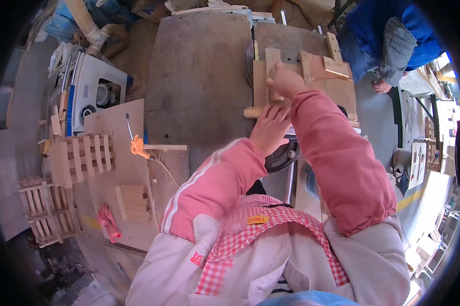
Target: The person assembles small wooden crates by hand, inserting slats into a jig and securing them with a clamp. They repeatedly pick up slats, align them, and fasten the crates, then place the finished units on a nearby table.
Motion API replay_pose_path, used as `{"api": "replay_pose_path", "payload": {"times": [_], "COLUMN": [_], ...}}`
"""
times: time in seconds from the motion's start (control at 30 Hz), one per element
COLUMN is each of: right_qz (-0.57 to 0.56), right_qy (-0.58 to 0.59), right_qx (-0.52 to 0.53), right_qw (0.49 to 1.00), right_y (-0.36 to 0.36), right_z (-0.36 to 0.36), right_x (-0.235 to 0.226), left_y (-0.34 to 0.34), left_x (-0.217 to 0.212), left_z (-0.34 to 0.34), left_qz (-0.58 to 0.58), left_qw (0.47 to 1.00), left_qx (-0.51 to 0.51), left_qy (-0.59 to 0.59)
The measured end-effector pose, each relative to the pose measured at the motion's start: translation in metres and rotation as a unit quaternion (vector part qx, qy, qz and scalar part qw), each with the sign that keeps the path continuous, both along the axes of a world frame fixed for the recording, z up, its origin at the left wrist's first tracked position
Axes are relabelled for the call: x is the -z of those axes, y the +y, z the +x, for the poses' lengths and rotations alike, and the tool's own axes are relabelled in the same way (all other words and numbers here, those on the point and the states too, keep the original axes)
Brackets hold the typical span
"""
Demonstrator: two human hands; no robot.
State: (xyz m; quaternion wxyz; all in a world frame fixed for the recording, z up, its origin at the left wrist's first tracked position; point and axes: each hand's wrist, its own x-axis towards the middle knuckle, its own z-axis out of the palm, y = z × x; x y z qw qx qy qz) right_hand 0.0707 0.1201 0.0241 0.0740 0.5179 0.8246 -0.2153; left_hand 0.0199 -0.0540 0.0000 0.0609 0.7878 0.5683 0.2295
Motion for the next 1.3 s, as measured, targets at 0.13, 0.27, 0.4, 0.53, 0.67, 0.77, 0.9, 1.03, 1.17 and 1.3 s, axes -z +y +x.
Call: {"api": "replay_pose_path", "payload": {"times": [0.13, 0.27, 0.4, 0.53, 0.67, 0.77, 0.9, 1.03, 1.17, 1.3], "right_qz": [0.001, -0.006, -0.007, 0.156, 0.084, 0.088, 0.199, 0.179, 0.145, 0.106], "right_qy": [0.012, 0.022, 0.041, 0.128, 0.024, -0.017, -0.049, 0.015, -0.019, -0.020], "right_qx": [-0.003, -0.009, -0.027, -0.095, -0.063, -0.077, -0.107, -0.193, -0.213, -0.196], "right_qw": [1.000, 1.000, 0.999, 0.975, 0.994, 0.993, 0.973, 0.965, 0.966, 0.975], "right_y": [-0.040, -0.086, -0.105, -0.094, -0.075, -0.082, -0.091, -0.092, -0.105, -0.100], "right_z": [0.016, 0.034, 0.057, 0.130, 0.202, 0.231, 0.217, 0.154, 0.100, 0.086], "right_x": [-0.002, -0.006, -0.013, -0.034, -0.045, -0.039, -0.033, -0.017, 0.008, 0.016], "left_y": [-0.039, -0.083, -0.117, -0.146, -0.158, -0.141, -0.091, -0.058, -0.041, -0.039], "left_x": [-0.001, -0.001, 0.000, 0.001, 0.001, 0.006, 0.016, 0.031, 0.045, 0.046], "left_z": [0.011, 0.024, 0.037, 0.047, 0.048, 0.032, -0.017, -0.039, -0.042, -0.043], "left_qz": [-0.012, -0.026, -0.029, -0.038, -0.036, -0.021, -0.081, -0.137, -0.203, -0.222], "left_qw": [1.000, 0.999, 0.999, 0.998, 0.987, 0.959, 0.846, 0.853, 0.851, 0.844], "left_qx": [0.011, 0.020, 0.017, 0.028, -0.001, -0.135, -0.336, -0.382, -0.379, -0.381], "left_qy": [0.000, -0.014, 0.003, -0.052, -0.154, -0.248, -0.406, -0.327, -0.303, -0.306]}}
